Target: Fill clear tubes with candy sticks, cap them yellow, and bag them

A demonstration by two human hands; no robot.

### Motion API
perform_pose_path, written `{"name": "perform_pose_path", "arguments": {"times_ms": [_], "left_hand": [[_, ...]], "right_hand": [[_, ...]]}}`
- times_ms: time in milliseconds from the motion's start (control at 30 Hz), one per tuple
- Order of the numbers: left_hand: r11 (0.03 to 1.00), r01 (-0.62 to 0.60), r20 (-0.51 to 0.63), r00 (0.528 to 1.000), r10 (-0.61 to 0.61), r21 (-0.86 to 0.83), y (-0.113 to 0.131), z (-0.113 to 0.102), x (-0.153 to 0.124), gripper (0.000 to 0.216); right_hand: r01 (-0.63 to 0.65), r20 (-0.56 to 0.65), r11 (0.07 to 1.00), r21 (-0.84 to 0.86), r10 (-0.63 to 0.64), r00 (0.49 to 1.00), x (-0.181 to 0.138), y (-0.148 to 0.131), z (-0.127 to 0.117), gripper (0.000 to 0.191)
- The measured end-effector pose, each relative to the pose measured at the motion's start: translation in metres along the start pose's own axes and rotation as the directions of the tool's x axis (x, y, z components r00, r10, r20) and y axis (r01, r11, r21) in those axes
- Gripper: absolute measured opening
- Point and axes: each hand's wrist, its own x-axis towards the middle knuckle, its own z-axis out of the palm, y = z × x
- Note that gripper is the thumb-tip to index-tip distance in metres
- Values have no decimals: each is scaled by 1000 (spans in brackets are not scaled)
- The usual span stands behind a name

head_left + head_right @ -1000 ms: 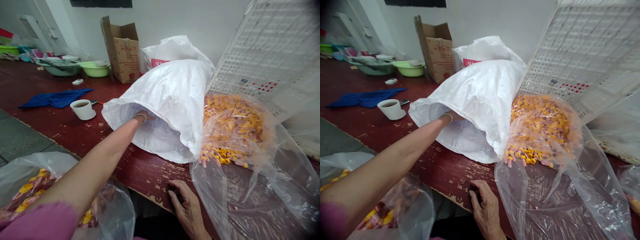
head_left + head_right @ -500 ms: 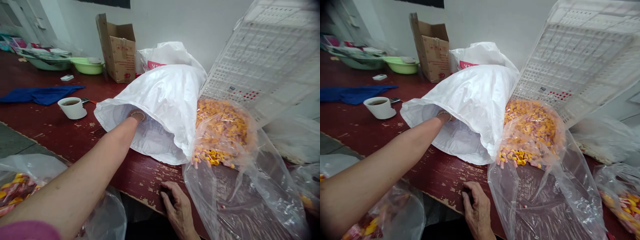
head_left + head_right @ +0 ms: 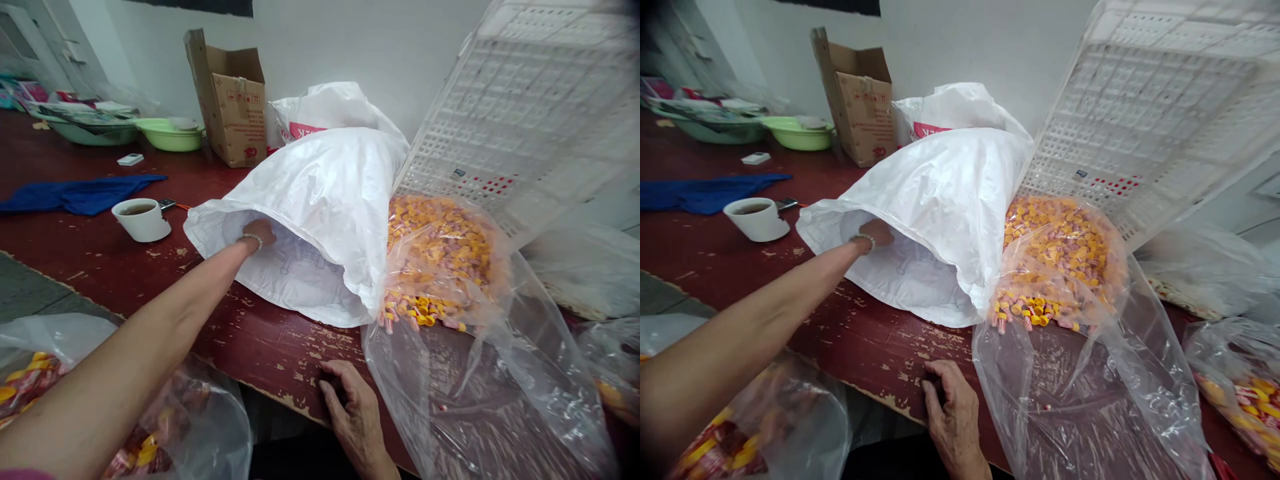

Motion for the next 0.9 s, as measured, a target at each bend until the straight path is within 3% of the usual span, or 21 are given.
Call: {"name": "perform_pose_path", "arguments": {"times_ms": [167,267,333,400,567,667,733,833,900], "left_hand": [[997,14,3,1000,-14,-74,-12,-15,-55,49],[959,-47,80,994,72,-281,-5,-21,-101,51],[806,-26,181,970,164,-592,7,-21,-132,52],[649,46,267,932,246,-759,22,-19,-161,51],[486,190,406,826,391,-853,56,-11,-217,48],[537,172,444,785,432,-826,67,-5,-235,46],[617,64,449,744,495,-785,73,2,-240,44],[643,-124,411,675,612,-755,82,14,-242,29],[628,-115,398,683,612,-769,86,21,-244,20]], "right_hand": [[-27,12,998,55,27,1000,0,-1,-2,19],[-81,25,992,98,79,997,2,-3,-2,21],[-127,-9,982,138,129,992,3,-6,-1,26],[-148,-76,972,182,164,983,6,-11,-2,37],[-25,-234,983,184,69,970,25,-34,-18,65],[113,-281,994,7,-106,954,42,-47,-35,66],[190,-237,979,-79,-204,950,52,-54,-43,61],[237,-96,963,-127,-250,963,62,-61,-46,43],[212,-48,973,-89,-217,975,66,-62,-44,32]]}}
